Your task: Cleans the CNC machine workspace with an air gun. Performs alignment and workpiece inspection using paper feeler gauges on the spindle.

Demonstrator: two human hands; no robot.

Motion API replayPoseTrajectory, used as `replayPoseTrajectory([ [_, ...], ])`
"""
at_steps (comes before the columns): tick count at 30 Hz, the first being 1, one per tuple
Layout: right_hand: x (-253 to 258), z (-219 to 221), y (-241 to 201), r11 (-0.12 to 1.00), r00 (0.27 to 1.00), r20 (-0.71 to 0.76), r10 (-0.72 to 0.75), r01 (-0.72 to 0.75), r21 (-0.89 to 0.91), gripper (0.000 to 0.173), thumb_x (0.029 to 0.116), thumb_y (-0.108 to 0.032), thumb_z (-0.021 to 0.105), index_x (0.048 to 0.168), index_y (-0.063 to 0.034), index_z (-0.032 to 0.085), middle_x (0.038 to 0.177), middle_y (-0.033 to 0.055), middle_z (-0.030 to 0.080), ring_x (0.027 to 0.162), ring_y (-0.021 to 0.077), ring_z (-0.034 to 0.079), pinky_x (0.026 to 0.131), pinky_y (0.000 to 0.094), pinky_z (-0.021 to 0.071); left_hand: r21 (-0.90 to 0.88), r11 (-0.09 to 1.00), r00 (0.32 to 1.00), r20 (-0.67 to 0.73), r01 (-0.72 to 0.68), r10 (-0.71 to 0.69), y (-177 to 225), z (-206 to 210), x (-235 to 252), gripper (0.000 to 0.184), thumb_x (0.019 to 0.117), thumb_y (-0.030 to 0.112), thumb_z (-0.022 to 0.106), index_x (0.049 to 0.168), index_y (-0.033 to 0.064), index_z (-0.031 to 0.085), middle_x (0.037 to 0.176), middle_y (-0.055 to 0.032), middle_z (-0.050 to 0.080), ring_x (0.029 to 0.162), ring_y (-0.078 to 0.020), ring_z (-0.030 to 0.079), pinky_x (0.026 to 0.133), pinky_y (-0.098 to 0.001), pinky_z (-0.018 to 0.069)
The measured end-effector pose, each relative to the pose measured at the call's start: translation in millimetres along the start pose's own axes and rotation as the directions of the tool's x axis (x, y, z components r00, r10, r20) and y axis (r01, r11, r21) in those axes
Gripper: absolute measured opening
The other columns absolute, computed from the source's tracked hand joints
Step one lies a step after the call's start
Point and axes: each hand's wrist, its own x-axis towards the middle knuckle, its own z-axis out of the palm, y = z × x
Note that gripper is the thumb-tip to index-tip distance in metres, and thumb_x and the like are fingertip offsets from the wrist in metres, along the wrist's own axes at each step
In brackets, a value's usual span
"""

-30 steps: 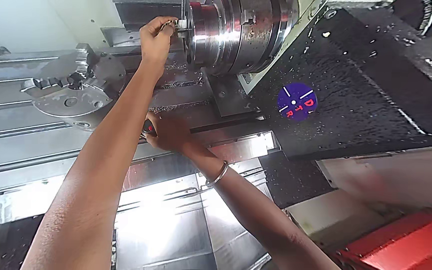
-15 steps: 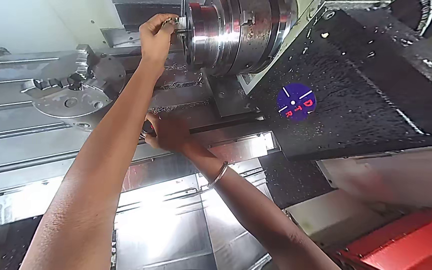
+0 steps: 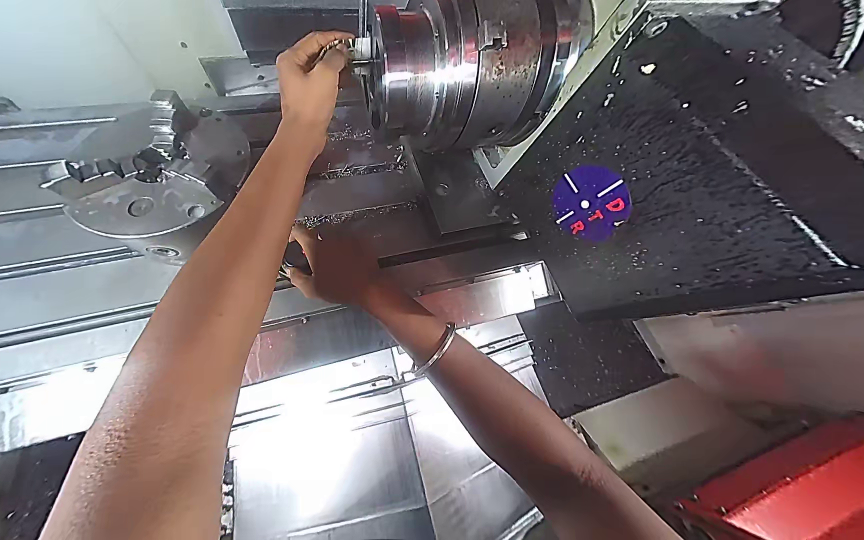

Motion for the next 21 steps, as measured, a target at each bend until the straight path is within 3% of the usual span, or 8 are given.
replayPoseTrajectory([
  [4,-1.7,-1.7,-1.4,1.000,1.000,0.015,0.021,-0.021,-0.017,0.056,0.0957,-0.051,0.060,0.144,-0.0241,0.051,0.104,0.0116,0.068,0.083,0.0312,0.069,0.061,0.0533,0.0528,-0.001,1.000,1.000,-0.005,-0.012,0.012,-3.5,-0.2,-3.0,0.019,0.1009,0.005,0.055,0.110,0.0026,0.072,0.105,-0.0060,0.072,0.097,-0.0139,0.071,0.088,-0.0335,0.0616],
  [7,-2.3,-1.2,-3.0,0.999,0.999,-0.010,0.045,-0.045,-0.009,0.065,0.0923,-0.062,0.064,0.139,-0.0191,0.051,0.099,0.0108,0.068,0.083,0.0316,0.069,0.062,0.0531,0.0541,0.004,0.999,0.999,0.000,-0.033,0.033,-3.2,-0.8,0.0,0.020,0.1006,0.006,0.055,0.111,0.0031,0.072,0.104,-0.0053,0.072,0.095,-0.0137,0.071,0.086,-0.0335,0.0615],
  [10,-1.7,-0.8,-3.1,0.999,0.999,-0.017,0.042,-0.042,-0.010,0.058,0.0952,-0.057,0.064,0.134,-0.0158,0.052,0.096,0.0119,0.068,0.083,0.0330,0.070,0.061,0.0536,0.0541,0.000,1.000,1.000,0.004,-0.029,0.029,-2.3,-0.7,-0.1,0.019,0.1007,0.006,0.056,0.111,0.0023,0.071,0.104,-0.0062,0.072,0.095,-0.0141,0.071,0.087,-0.0333,0.0615],
  [16,-1.9,-4.5,-1.1,1.000,1.000,0.023,-0.009,0.009,0.028,0.048,0.0962,-0.043,0.063,0.138,-0.0216,0.054,0.092,0.0100,0.069,0.081,0.0319,0.069,0.061,0.0548,0.0520,-0.009,1.000,1.000,-0.006,-0.014,0.014,-1.5,-0.8,-2.4,0.019,0.1006,0.005,0.055,0.111,0.0022,0.072,0.105,-0.0061,0.072,0.097,-0.0135,0.071,0.088,-0.0327,0.0615],
  [21,-1.2,-1.3,0.4,0.999,1.000,-0.003,0.008,-0.007,0.044,0.058,0.0932,-0.054,0.065,0.140,-0.0222,0.052,0.096,0.0095,0.069,0.082,0.0307,0.069,0.062,0.0538,0.0531,0.009,1.000,1.000,-0.013,-0.012,0.012,1.0,-0.4,0.0,0.019,0.1009,0.007,0.056,0.111,0.0035,0.072,0.103,-0.0050,0.072,0.094,-0.0132,0.071,0.086,-0.0323,0.0615],
])
